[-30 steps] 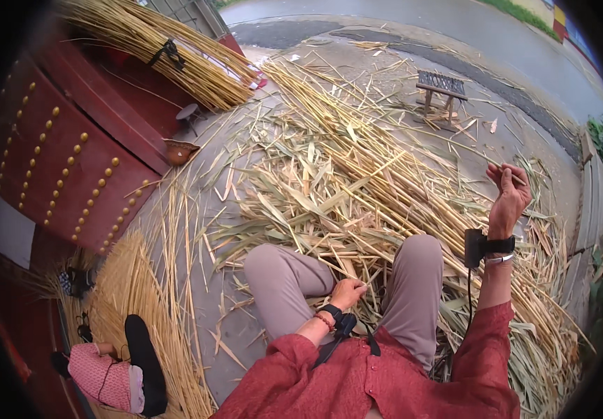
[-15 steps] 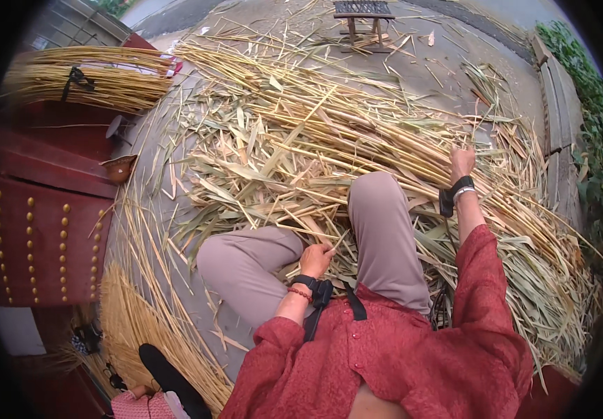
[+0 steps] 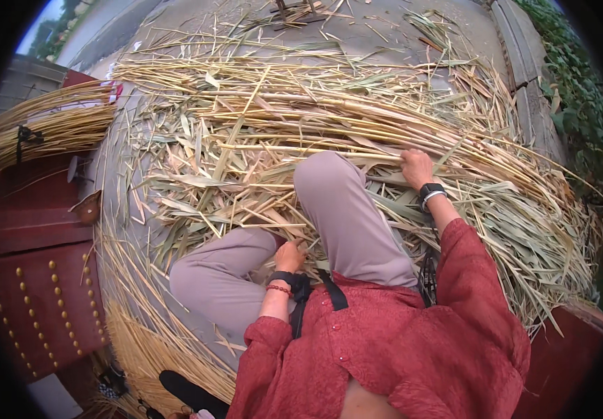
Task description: The recorder is preparing and weaving long strips of reeds or straw while sitting on the ground.
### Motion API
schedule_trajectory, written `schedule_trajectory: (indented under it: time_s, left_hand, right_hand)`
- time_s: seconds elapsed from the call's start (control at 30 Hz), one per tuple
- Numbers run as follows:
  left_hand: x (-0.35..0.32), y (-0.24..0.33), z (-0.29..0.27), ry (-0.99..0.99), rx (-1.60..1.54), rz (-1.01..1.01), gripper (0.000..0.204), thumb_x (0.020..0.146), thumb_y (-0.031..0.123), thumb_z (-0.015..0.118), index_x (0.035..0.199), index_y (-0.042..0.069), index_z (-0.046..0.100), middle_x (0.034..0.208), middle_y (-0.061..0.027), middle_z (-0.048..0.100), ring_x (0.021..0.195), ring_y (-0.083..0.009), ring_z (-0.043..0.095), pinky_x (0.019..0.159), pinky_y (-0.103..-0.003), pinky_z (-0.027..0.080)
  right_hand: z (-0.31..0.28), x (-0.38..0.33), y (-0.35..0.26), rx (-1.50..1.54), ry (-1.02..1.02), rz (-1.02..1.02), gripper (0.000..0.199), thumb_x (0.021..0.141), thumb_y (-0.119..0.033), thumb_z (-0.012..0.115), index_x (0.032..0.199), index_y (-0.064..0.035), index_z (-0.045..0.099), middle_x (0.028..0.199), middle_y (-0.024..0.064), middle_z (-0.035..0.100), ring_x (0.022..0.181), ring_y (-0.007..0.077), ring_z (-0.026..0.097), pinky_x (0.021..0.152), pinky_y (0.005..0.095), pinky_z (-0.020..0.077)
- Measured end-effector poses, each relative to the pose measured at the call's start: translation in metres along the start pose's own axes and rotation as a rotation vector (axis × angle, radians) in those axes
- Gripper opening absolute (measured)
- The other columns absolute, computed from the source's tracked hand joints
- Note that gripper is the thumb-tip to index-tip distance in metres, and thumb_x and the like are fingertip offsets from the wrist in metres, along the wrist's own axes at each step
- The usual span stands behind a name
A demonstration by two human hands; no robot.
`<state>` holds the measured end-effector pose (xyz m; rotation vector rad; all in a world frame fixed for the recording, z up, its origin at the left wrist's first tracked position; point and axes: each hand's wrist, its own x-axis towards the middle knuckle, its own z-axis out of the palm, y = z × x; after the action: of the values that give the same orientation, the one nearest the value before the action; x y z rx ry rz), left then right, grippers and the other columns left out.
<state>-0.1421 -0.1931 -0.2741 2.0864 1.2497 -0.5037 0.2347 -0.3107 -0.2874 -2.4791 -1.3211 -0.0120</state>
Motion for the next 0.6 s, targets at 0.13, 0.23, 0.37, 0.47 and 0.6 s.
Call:
schedule_trajectory:
  time_s: [0.13,0.23,0.37,0.47,0.6]
  left_hand:
    - [0.004,-0.021,0.010,-0.012,-0.125,0.055,0.034,0.073,0.026,0.063,0.105,0.015,0.062,0.092,-0.0133,0.064,0.090,-0.0296,0.060,0.078,-0.039,0.046]
    - [0.005,-0.015,0.011,-0.059,-0.112,0.072,0.032,0.073,0.025,0.062,0.104,0.014,0.063,0.089,-0.0132,0.065,0.088,-0.0296,0.060,0.077,-0.039,0.046]
    - [0.003,-0.002,0.002,-0.050,-0.118,0.141,0.029,0.074,0.025,0.060,0.100,0.013,0.063,0.087,-0.0118,0.065,0.084,-0.0282,0.061,0.074,-0.039,0.047]
    - [0.003,-0.006,0.000,-0.018,-0.106,0.154,0.028,0.074,0.025,0.060,0.099,0.012,0.063,0.085,-0.0129,0.065,0.082,-0.0304,0.061,0.072,-0.040,0.047]
    - [0.005,-0.003,-0.003,-0.018,-0.103,0.206,0.027,0.074,0.025,0.060,0.096,0.009,0.063,0.085,-0.0146,0.064,0.082,-0.0334,0.060,0.071,-0.042,0.046]
  right_hand:
    - [0.001,-0.001,-0.011,0.031,0.096,-0.049,0.006,0.064,-0.007,0.058,0.070,-0.0083,0.057,0.069,0.0103,0.055,0.070,0.0288,0.054,0.063,0.0397,0.0415]
    - [-0.005,-0.002,-0.010,-0.014,0.144,-0.050,0.004,0.064,-0.005,0.055,0.067,-0.0081,0.055,0.068,0.0096,0.055,0.070,0.0278,0.054,0.062,0.0391,0.0416]
    - [-0.012,-0.004,-0.012,-0.003,0.166,-0.031,0.003,0.065,-0.006,0.053,0.065,-0.0082,0.054,0.066,0.0094,0.055,0.067,0.0275,0.055,0.061,0.0386,0.0419]
    - [-0.014,0.001,-0.026,-0.069,0.104,-0.078,0.002,0.066,-0.007,0.053,0.065,-0.0076,0.054,0.065,0.0094,0.055,0.066,0.0268,0.055,0.062,0.0377,0.0417]
    - [-0.021,0.007,-0.028,-0.127,0.131,-0.245,0.002,0.066,-0.007,0.052,0.064,-0.0083,0.052,0.063,0.0082,0.055,0.063,0.0234,0.055,0.070,0.0374,0.0384]
